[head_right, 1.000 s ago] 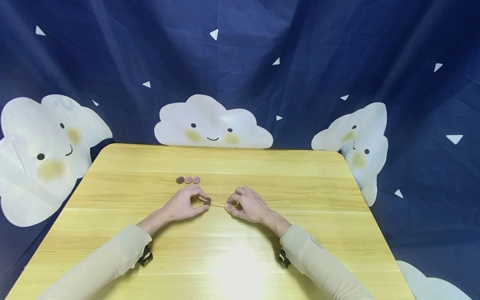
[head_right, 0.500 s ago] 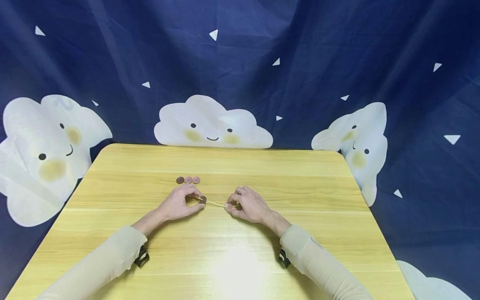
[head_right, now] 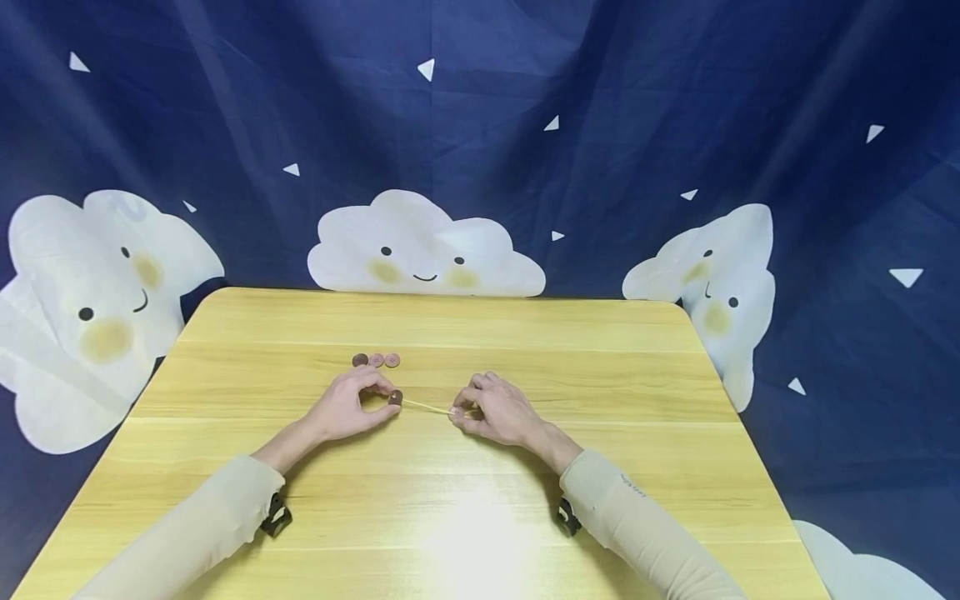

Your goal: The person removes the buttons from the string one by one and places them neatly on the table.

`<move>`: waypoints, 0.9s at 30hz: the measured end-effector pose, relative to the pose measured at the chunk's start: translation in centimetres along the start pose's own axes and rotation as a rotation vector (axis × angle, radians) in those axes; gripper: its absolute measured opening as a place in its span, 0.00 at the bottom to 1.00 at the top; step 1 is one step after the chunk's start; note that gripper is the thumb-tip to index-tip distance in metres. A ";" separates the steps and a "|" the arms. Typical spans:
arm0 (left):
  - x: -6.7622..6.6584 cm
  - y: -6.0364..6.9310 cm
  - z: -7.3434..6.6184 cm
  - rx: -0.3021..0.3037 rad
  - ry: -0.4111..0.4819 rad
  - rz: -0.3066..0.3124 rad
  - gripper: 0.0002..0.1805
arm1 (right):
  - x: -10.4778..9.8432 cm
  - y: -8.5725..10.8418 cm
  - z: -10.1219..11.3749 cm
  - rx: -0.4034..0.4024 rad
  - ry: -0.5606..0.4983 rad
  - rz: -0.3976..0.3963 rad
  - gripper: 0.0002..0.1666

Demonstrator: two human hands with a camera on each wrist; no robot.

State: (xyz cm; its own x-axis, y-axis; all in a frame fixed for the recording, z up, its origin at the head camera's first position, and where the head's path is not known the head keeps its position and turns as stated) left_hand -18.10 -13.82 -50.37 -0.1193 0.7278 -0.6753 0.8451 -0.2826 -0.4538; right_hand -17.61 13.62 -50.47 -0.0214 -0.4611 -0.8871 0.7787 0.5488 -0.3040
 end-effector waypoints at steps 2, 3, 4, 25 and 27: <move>-0.1 0.1 0.1 -0.009 -0.005 0.001 0.13 | 0.0 0.0 0.0 0.000 -0.001 0.001 0.13; -0.1 0.2 0.2 -0.015 -0.004 0.003 0.13 | 0.0 0.0 0.0 -0.001 -0.001 0.001 0.13; -0.1 0.2 0.3 -0.021 -0.005 0.004 0.13 | 0.0 0.0 0.0 -0.002 -0.001 0.002 0.13; -2.5 0.3 2.0 -0.080 -0.012 -0.049 0.13 | 0.0 -0.1 0.0 -0.015 0.003 -0.005 0.13; -2.9 0.3 2.4 -0.090 -0.020 -0.054 0.13 | 0.0 0.0 0.0 -0.016 0.004 -0.007 0.13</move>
Point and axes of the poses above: each hand's wrist, its own y-axis away from the middle knuckle, its own x-axis out of the palm, z = x × y, the point moved 4 cm from there along -y, towards the middle knuckle, and after that the axes turned 12 degrees about -z, right-handed, at the moved point
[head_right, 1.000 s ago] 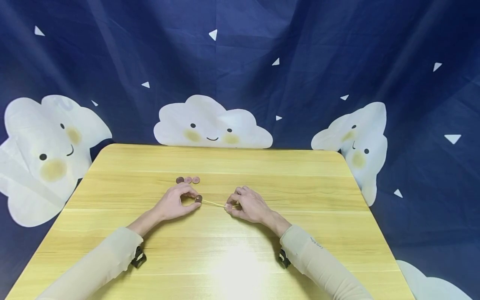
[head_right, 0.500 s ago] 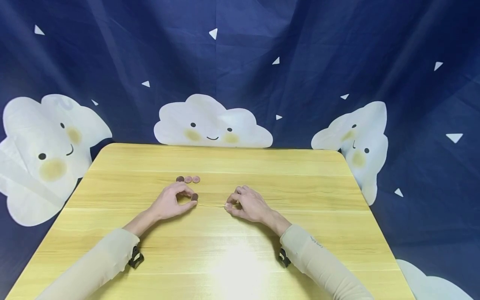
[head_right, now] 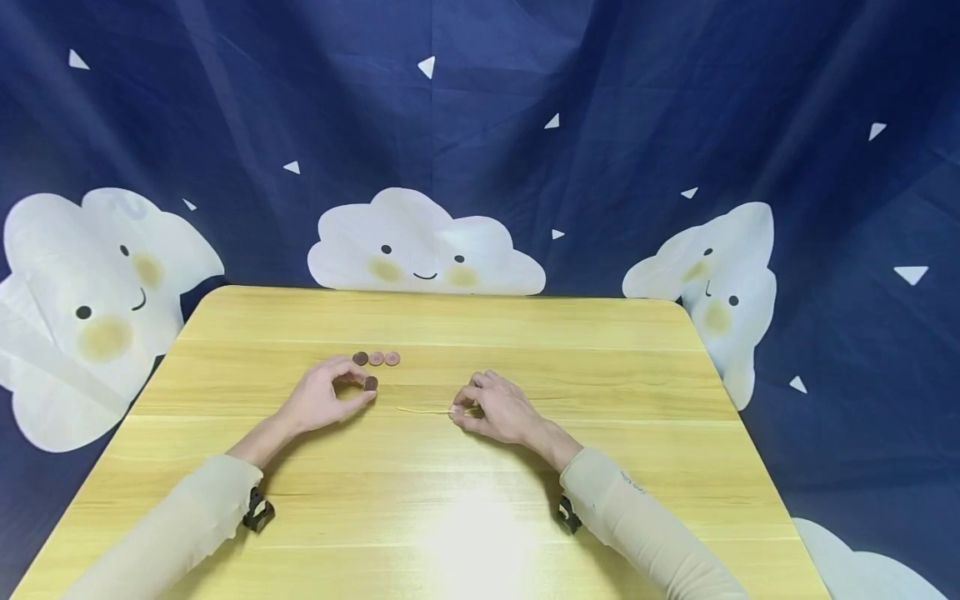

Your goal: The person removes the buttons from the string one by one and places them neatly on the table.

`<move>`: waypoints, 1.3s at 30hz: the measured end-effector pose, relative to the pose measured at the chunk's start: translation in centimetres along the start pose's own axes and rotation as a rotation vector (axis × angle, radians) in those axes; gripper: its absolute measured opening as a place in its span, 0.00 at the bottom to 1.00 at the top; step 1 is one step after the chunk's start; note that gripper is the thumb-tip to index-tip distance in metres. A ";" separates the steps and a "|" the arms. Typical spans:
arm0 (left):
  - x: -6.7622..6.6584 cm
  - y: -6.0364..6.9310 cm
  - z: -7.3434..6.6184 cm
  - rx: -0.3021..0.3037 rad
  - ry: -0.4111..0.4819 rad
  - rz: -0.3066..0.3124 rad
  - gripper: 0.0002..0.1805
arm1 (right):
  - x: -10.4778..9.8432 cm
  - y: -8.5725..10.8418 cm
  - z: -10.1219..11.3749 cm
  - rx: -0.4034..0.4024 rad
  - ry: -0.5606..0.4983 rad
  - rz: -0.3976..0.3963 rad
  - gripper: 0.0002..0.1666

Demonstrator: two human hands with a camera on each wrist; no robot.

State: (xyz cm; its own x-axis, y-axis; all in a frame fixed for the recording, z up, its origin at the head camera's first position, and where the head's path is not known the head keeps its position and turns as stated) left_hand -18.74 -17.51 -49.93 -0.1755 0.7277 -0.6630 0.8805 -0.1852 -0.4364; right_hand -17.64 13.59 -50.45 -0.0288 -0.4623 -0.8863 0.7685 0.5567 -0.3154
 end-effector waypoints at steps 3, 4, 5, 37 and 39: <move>-0.6 -0.1 0.6 -0.022 -0.012 -0.005 0.13 | 0.0 0.0 0.0 -0.002 0.002 -0.004 0.13; -0.8 -0.1 0.8 -0.028 -0.015 -0.008 0.13 | 0.0 0.0 0.0 -0.003 0.002 -0.005 0.13; -1.0 -0.2 1.0 -0.032 -0.016 -0.009 0.13 | 0.0 0.0 0.0 -0.004 0.002 -0.006 0.13; -3.0 -2.5 5.6 -0.104 -0.197 0.016 0.16 | -0.2 -0.1 0.2 0.007 -0.014 -0.003 0.13; -3.0 -2.6 5.9 -0.115 -0.200 0.025 0.16 | -0.2 -0.1 0.2 0.005 -0.013 -0.005 0.13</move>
Point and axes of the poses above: each hand's wrist, its own y-axis away from the middle knuckle, its own x-axis out of the palm, z = x × y, the point moved 4 cm from there along -y, towards the middle knuckle, and after that the axes turned 12 degrees about -z, right-handed, at the moved point
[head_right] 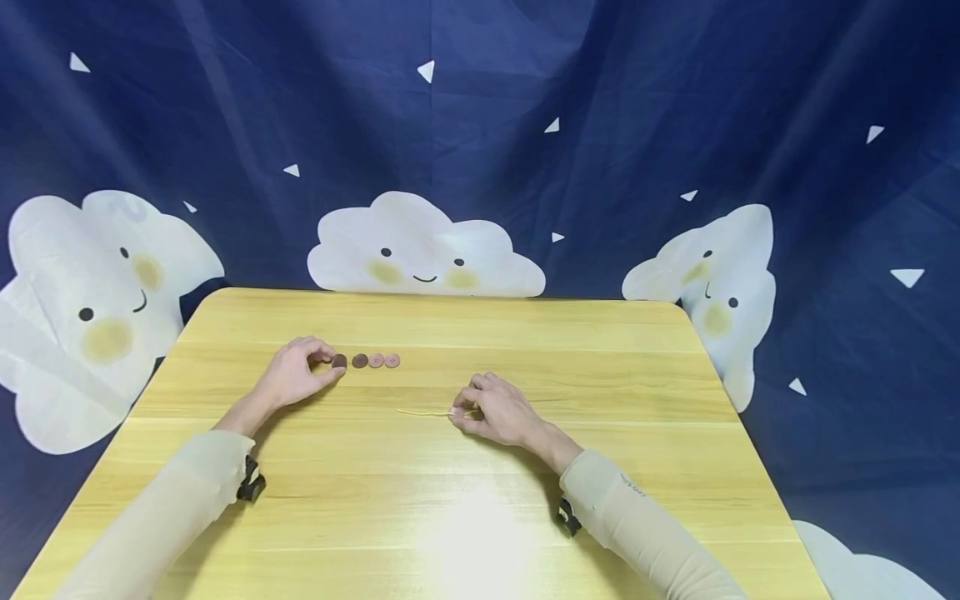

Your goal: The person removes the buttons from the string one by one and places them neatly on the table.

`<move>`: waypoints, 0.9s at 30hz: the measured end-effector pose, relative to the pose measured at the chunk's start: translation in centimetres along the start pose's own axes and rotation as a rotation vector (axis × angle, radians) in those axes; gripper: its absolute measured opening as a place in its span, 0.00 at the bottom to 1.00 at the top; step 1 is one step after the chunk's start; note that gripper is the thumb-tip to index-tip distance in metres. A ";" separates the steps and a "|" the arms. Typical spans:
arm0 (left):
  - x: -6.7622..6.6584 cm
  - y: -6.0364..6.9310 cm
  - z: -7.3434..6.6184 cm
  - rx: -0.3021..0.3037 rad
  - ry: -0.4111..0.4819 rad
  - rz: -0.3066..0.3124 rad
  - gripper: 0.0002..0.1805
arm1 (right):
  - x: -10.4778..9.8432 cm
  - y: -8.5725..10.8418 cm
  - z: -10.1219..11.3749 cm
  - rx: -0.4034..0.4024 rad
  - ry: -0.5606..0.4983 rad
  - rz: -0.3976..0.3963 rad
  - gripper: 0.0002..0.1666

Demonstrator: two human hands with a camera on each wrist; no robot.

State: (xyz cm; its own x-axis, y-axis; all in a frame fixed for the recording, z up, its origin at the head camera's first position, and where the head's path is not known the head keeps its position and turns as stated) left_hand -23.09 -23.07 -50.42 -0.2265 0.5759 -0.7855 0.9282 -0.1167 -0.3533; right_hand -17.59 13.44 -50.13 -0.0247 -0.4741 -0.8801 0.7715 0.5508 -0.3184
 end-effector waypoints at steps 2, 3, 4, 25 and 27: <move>0.1 -0.1 0.2 -0.010 -0.004 0.010 0.16 | 0.0 0.0 0.0 -0.002 0.000 -0.001 0.13; 0.2 -0.1 0.3 -0.013 -0.007 0.014 0.16 | 0.0 0.0 0.0 -0.003 0.000 -0.002 0.13; 0.2 -0.1 0.3 -0.016 -0.009 0.018 0.16 | 0.0 0.0 0.0 -0.004 -0.001 -0.002 0.13; 0.6 -0.3 0.2 -0.017 -0.016 0.033 0.16 | 0.1 0.1 -0.1 0.007 -0.004 0.003 0.12; 0.6 -0.3 0.2 -0.019 -0.015 0.033 0.16 | 0.1 0.0 -0.1 0.006 -0.004 0.002 0.12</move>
Point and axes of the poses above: each hand's wrist, its own y-axis away from the middle knuckle, its own x-axis out of the palm, z = x × y, the point moved 4 cm from there along -y, towards the middle knuckle, and after that the axes turned 12 degrees about -z, right-handed, at the moved point
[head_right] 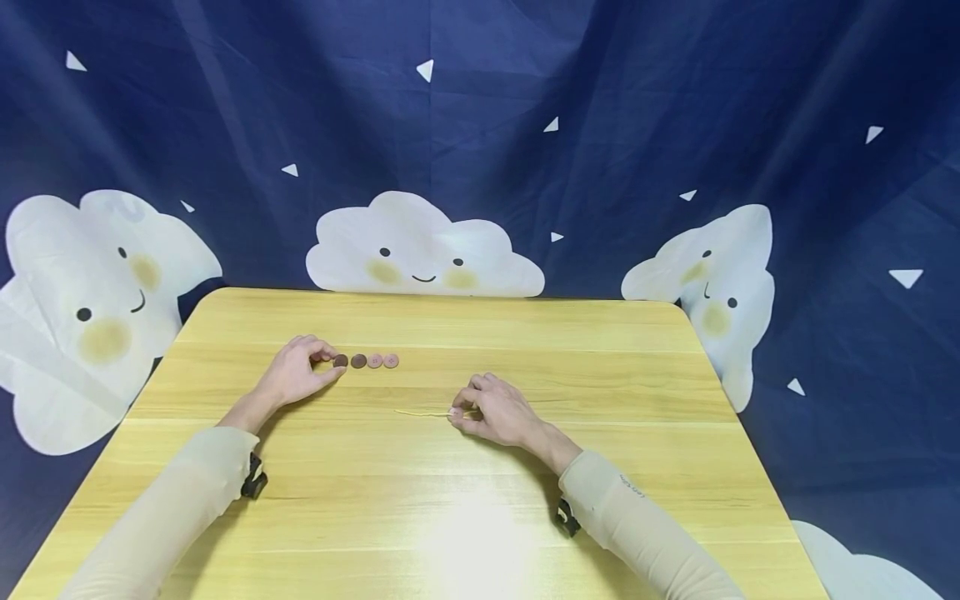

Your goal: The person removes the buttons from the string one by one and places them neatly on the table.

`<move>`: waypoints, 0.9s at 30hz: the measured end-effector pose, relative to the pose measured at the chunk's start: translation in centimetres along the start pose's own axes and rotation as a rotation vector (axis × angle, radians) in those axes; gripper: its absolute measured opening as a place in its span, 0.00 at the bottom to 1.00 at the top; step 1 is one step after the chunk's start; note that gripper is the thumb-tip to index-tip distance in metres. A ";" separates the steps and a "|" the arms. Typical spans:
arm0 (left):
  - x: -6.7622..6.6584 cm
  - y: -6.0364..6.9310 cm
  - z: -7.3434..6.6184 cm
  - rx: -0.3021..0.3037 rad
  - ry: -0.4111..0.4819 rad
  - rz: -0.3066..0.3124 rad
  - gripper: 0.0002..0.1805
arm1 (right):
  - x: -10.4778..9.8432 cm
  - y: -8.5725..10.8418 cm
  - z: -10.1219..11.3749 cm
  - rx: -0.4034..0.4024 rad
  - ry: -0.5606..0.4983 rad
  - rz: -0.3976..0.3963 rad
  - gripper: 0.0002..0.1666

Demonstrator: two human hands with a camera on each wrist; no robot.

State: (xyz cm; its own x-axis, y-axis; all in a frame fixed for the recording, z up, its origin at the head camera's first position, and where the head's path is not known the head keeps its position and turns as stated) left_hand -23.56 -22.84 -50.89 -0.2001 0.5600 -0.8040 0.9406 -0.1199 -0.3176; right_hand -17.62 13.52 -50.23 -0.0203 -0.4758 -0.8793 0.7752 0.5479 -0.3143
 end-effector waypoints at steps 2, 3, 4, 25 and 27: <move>0.0 0.0 0.0 -0.001 0.001 0.001 0.15 | 0.0 0.0 0.0 0.000 0.000 -0.001 0.12; 0.0 0.0 0.0 -0.003 0.001 0.003 0.15 | 0.0 0.0 0.0 0.000 0.000 -0.001 0.12; 0.0 0.0 0.0 -0.004 0.000 0.004 0.15 | 0.0 0.0 0.0 0.000 0.001 -0.001 0.12; 0.2 -0.3 0.3 0.004 -0.016 0.033 0.17 | -0.2 0.0 0.1 -0.010 -0.004 -0.006 0.12; 0.2 -0.3 0.4 0.005 -0.015 0.033 0.17 | -0.2 0.0 0.1 -0.012 -0.006 -0.007 0.12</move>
State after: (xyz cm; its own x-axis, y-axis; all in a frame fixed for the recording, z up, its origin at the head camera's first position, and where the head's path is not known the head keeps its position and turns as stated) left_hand -23.96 -22.97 -51.15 -0.1735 0.5434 -0.8213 0.9454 -0.1417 -0.2935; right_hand -17.57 13.51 -49.99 -0.0219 -0.4842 -0.8747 0.7674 0.5526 -0.3251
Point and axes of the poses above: each hand's wrist, its own y-axis away from the middle knuckle, its own x-axis out of the palm, z = x × y, the point moved 4 cm from there along -y, towards the middle knuckle, and after that the axes turned 12 degrees about -z, right-handed, at the moved point
